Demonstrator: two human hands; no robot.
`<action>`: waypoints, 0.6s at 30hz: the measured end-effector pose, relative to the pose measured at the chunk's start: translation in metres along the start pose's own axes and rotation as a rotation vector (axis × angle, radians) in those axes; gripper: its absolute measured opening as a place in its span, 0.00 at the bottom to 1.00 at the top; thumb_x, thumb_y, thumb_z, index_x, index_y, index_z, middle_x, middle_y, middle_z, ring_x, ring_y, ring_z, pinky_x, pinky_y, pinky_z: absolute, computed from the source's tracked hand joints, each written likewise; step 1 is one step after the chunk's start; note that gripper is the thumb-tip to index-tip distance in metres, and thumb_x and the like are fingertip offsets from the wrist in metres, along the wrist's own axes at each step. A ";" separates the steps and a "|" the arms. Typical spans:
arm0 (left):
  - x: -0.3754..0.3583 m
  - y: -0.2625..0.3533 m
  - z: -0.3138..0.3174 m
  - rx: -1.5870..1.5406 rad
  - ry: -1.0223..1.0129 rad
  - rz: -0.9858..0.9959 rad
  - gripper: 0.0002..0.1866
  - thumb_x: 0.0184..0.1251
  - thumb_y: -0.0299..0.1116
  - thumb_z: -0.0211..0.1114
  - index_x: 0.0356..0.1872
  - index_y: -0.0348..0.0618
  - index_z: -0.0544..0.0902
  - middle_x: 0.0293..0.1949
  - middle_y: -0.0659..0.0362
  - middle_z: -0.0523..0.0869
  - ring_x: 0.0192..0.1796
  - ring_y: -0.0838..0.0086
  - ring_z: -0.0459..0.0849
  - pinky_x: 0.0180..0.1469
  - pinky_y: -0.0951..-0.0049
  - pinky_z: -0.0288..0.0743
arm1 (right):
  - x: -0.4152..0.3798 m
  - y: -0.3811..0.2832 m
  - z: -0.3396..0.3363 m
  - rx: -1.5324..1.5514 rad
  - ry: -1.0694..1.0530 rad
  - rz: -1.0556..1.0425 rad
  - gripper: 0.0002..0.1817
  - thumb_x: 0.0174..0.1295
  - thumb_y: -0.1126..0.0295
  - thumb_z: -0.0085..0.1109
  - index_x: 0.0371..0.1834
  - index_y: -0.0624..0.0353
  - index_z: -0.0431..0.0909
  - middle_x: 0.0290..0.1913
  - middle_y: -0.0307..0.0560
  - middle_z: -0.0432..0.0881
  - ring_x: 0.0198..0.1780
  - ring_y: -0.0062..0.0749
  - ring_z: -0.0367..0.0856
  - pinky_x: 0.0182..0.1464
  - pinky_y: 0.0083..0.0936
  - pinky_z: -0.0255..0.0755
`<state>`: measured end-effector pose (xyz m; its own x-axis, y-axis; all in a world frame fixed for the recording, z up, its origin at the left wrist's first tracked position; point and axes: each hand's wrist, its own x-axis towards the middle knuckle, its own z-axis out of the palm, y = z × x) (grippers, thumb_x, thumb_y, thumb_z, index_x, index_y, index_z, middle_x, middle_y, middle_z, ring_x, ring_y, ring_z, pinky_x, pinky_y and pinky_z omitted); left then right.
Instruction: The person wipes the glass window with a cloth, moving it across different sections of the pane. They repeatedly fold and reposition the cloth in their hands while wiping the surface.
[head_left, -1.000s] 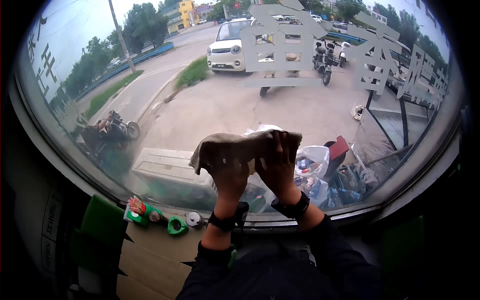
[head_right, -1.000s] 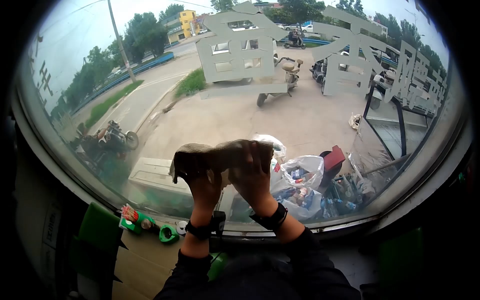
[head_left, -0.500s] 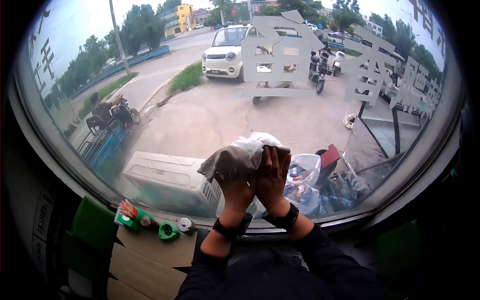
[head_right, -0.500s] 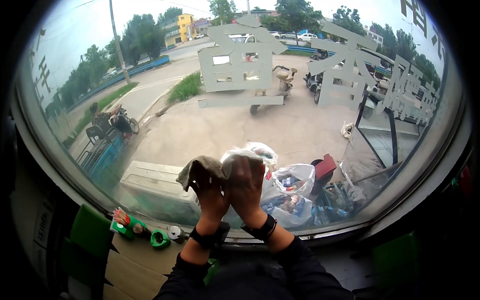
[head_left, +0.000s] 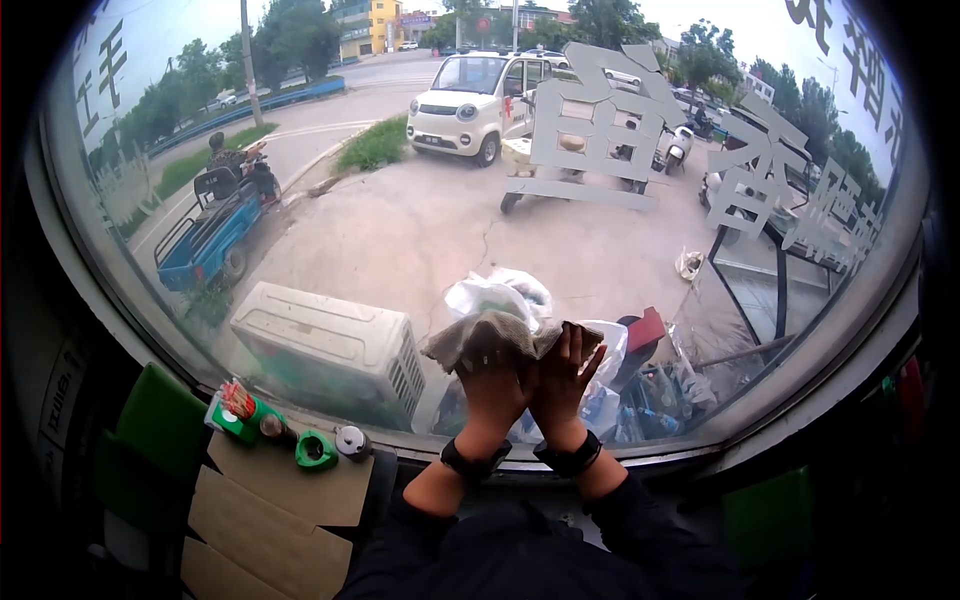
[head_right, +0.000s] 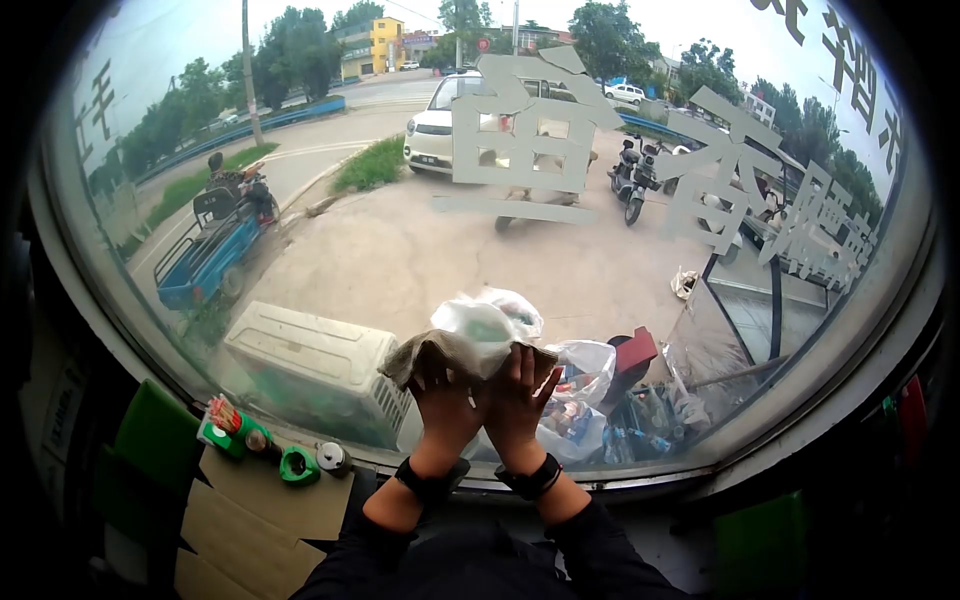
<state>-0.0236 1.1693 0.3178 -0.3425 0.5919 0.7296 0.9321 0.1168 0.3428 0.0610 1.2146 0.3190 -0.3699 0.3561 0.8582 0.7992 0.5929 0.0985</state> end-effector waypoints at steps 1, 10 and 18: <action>-0.002 -0.001 0.002 0.043 -0.012 0.015 0.31 0.52 0.48 0.55 0.53 0.35 0.69 0.59 0.29 0.57 0.61 0.33 0.54 0.56 0.33 0.43 | -0.008 0.002 0.005 0.009 0.024 -0.023 0.26 0.57 0.55 0.46 0.54 0.61 0.67 0.60 0.60 0.58 0.66 0.48 0.50 0.65 0.61 0.34; 0.049 0.021 -0.038 -0.030 0.056 0.125 0.31 0.54 0.45 0.56 0.56 0.35 0.66 0.61 0.31 0.57 0.64 0.37 0.52 0.60 0.40 0.43 | 0.062 0.003 -0.029 0.028 0.108 0.022 0.18 0.51 0.59 0.49 0.36 0.64 0.75 0.58 0.61 0.61 0.64 0.50 0.55 0.64 0.63 0.36; 0.030 0.014 -0.024 -0.118 0.071 0.168 0.27 0.51 0.38 0.59 0.52 0.33 0.70 0.57 0.32 0.62 0.61 0.37 0.58 0.62 0.47 0.51 | 0.039 0.006 -0.015 0.100 0.056 0.015 0.17 0.54 0.59 0.48 0.34 0.63 0.75 0.60 0.58 0.60 0.66 0.47 0.52 0.64 0.63 0.37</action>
<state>-0.0237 1.1698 0.3582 -0.1946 0.5367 0.8211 0.9580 -0.0757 0.2765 0.0584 1.2213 0.3605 -0.3287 0.3258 0.8864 0.7523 0.6577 0.0372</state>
